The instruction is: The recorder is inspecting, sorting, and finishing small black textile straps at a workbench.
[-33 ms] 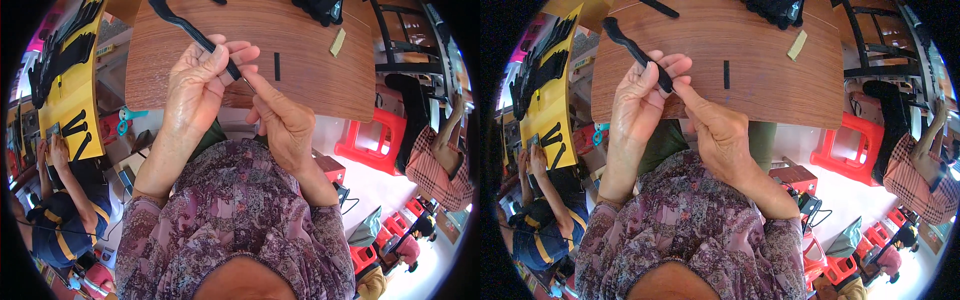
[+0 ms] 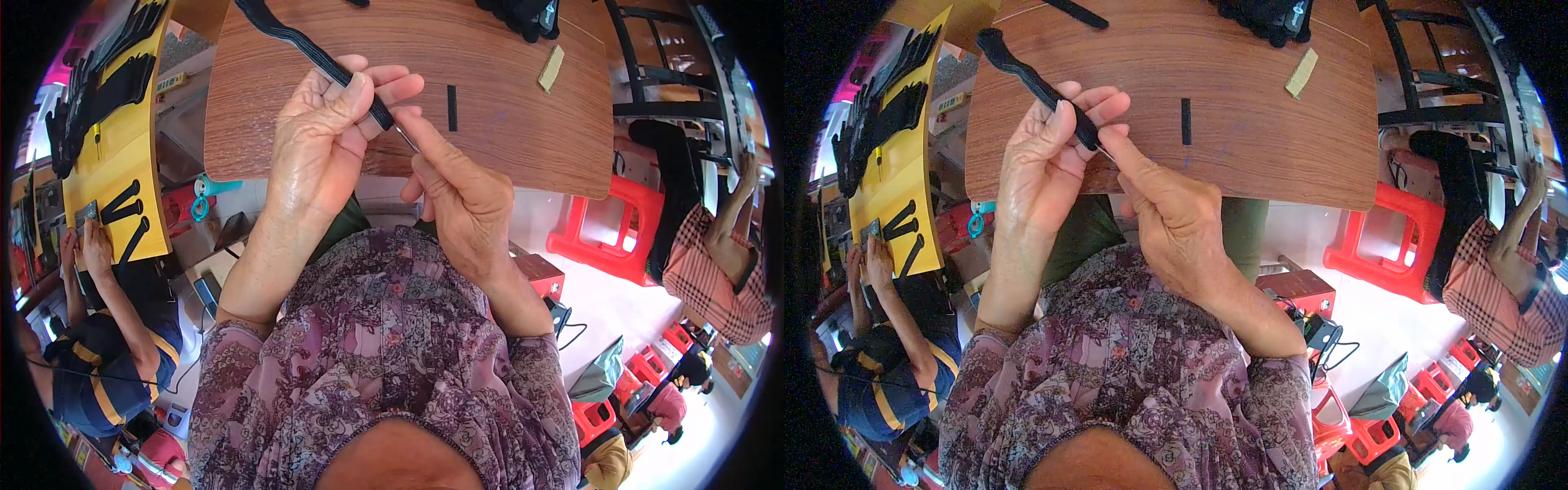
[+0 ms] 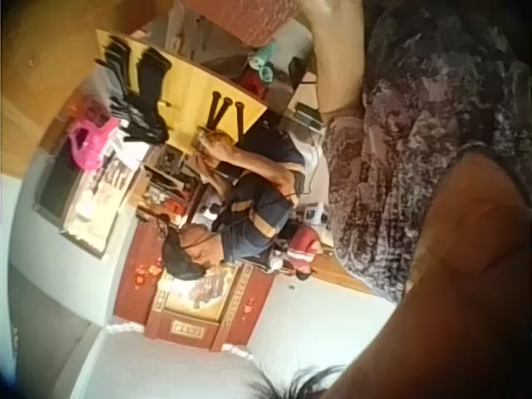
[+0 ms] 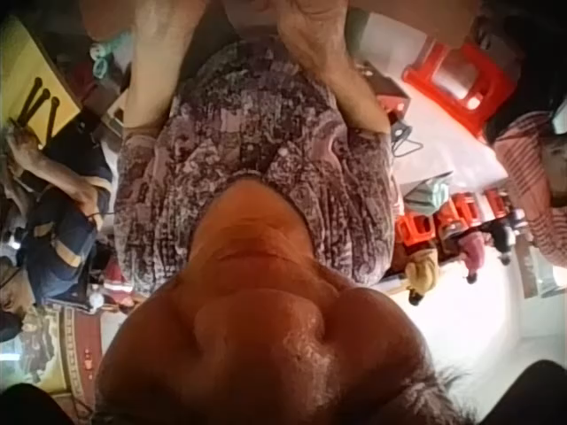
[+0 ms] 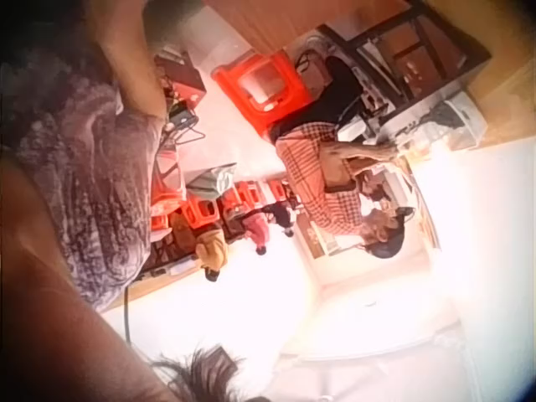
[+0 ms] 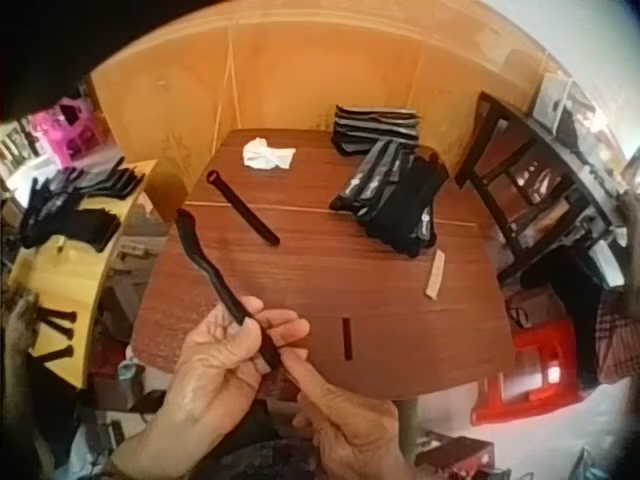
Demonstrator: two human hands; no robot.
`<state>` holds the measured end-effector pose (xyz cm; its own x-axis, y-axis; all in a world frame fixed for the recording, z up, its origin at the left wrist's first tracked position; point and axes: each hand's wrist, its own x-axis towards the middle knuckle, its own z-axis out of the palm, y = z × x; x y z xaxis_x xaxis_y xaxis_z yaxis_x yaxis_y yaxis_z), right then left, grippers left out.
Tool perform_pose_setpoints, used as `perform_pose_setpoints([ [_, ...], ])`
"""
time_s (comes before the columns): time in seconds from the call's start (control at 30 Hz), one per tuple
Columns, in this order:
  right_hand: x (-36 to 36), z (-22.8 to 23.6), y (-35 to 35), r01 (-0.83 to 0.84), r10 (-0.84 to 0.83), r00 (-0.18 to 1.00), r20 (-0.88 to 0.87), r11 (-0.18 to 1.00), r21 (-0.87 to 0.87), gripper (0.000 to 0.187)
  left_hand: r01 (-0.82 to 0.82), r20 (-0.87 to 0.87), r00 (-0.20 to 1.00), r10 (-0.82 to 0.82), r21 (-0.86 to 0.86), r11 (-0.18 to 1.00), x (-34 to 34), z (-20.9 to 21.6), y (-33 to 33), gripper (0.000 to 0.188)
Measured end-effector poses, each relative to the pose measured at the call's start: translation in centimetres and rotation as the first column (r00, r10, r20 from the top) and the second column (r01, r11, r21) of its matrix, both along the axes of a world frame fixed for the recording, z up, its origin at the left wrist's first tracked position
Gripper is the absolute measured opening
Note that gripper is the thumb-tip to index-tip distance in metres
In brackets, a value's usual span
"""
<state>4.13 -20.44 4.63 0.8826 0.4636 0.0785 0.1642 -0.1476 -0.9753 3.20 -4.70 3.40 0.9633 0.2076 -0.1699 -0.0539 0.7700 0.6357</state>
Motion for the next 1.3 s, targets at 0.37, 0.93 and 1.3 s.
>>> perform_pose_setpoints([
  [0.37, 0.8, 0.5, -0.4, 0.004, -0.012, 0.994, -0.109, 0.997, -0.077, 0.032, 0.017, -0.048, 0.999, -0.017, 0.003, 1.0, 0.0, 0.4, -0.5, 0.017],
  [0.93, 1.7, 0.3, -0.9, 0.009, 0.03, 0.901, -0.432, 0.996, 0.09, 0.034, 0.025, -0.028, 0.999, -0.022, 0.095, 0.995, -0.1, -0.3, -0.5, 0.021],
  [1.3, 1.8, -0.6, -0.7, 0.031, 0.038, 0.905, -0.423, 0.987, 0.156, 0.033, 0.039, -0.083, 0.996, -0.033, 0.065, 0.997, 0.1, -0.4, -0.6, 0.022],
])
